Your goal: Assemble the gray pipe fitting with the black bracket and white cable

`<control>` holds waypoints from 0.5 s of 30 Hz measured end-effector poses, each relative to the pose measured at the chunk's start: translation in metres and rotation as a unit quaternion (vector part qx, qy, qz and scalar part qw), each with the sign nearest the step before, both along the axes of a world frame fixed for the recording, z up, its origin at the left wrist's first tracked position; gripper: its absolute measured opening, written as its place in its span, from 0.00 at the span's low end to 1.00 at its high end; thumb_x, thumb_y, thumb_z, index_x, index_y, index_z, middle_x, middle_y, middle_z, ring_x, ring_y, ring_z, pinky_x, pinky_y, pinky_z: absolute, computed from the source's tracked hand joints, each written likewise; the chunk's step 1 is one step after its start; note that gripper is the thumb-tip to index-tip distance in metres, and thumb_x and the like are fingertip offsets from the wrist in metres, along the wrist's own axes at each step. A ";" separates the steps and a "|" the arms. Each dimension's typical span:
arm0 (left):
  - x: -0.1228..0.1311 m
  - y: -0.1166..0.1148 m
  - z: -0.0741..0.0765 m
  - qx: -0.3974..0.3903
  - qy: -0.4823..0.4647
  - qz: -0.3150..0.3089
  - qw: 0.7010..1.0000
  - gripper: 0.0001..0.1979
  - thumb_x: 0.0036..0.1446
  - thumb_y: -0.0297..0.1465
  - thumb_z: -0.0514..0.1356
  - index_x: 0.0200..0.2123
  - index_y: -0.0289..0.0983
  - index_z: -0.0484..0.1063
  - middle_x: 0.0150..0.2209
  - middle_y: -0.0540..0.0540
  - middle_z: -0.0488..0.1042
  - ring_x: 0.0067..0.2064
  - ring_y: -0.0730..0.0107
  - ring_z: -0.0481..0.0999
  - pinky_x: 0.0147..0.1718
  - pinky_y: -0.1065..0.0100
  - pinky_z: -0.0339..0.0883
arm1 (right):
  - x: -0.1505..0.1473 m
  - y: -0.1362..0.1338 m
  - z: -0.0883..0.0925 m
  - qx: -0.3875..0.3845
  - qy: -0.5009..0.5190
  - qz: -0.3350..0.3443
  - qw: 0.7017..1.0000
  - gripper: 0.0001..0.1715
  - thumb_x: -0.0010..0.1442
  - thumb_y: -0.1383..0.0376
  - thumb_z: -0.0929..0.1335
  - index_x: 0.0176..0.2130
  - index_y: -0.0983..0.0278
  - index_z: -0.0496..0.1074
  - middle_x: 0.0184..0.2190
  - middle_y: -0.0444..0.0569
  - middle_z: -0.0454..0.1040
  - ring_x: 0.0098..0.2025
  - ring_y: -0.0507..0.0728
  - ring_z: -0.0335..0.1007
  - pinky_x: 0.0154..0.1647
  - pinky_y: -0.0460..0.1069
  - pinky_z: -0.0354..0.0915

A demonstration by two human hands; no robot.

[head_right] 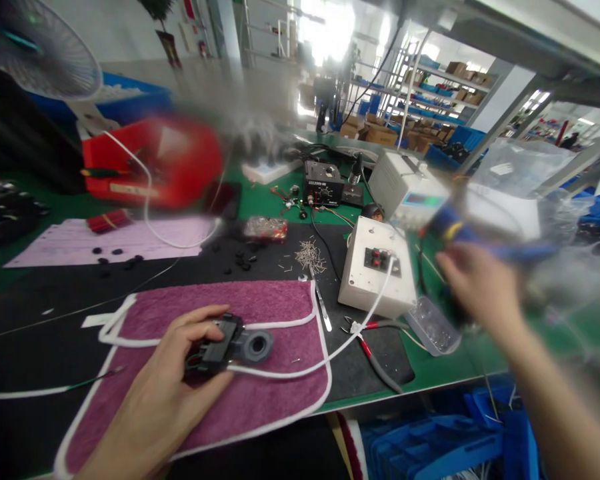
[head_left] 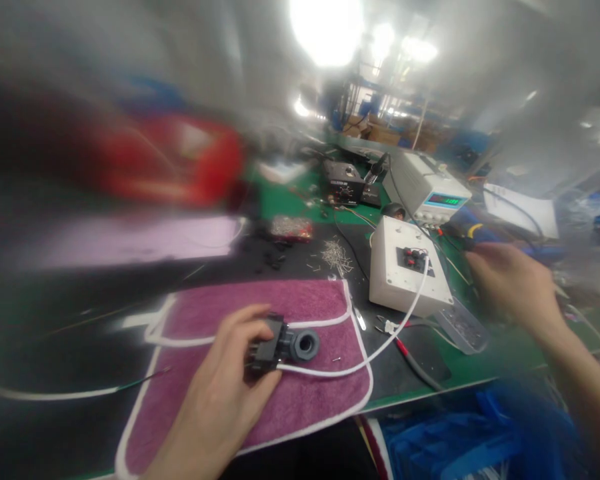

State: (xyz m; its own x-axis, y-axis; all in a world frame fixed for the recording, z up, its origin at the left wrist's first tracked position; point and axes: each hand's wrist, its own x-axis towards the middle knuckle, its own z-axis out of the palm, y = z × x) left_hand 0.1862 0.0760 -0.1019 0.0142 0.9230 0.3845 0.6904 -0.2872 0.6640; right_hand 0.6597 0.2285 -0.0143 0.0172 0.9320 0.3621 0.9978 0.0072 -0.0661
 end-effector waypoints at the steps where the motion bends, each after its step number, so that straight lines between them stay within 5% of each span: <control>1: 0.000 0.000 -0.001 -0.001 -0.005 0.002 1.000 0.19 0.59 0.26 0.63 0.52 0.42 0.64 0.62 0.40 0.68 0.61 0.51 0.73 0.58 0.50 0.70 | -0.013 0.005 0.005 0.004 0.003 0.032 0.999 0.17 0.77 0.52 0.67 0.57 0.58 0.76 0.51 0.52 0.77 0.50 0.62 0.74 0.47 0.53 0.64; 6: -0.001 0.000 -0.001 -0.029 0.009 0.001 1.000 0.32 0.60 0.25 0.63 0.66 0.44 0.60 0.62 0.41 0.69 0.64 0.50 0.71 0.65 0.48 0.65 | -0.054 0.052 0.007 -0.026 -0.003 0.146 0.989 0.15 0.75 0.55 0.68 0.52 0.59 0.80 0.50 0.49 0.78 0.49 0.60 0.74 0.46 0.51 0.64; 15: 0.004 -0.006 0.011 -0.062 -0.031 -0.010 0.998 0.39 0.54 0.16 0.63 0.67 0.45 0.62 0.64 0.43 0.67 0.67 0.56 0.67 0.69 0.54 0.61 | -0.054 0.073 -0.019 0.044 0.007 0.131 0.990 0.24 0.65 0.45 0.63 0.38 0.60 0.77 0.39 0.52 0.76 0.36 0.65 0.71 0.34 0.56 0.59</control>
State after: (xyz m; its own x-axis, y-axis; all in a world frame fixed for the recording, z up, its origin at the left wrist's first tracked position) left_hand 0.1900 0.0703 -0.0914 0.0136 0.9635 0.2674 0.6419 -0.2135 0.7365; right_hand 0.6055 0.3018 -0.0335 -0.2155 0.8702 0.4430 0.9599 0.2720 -0.0673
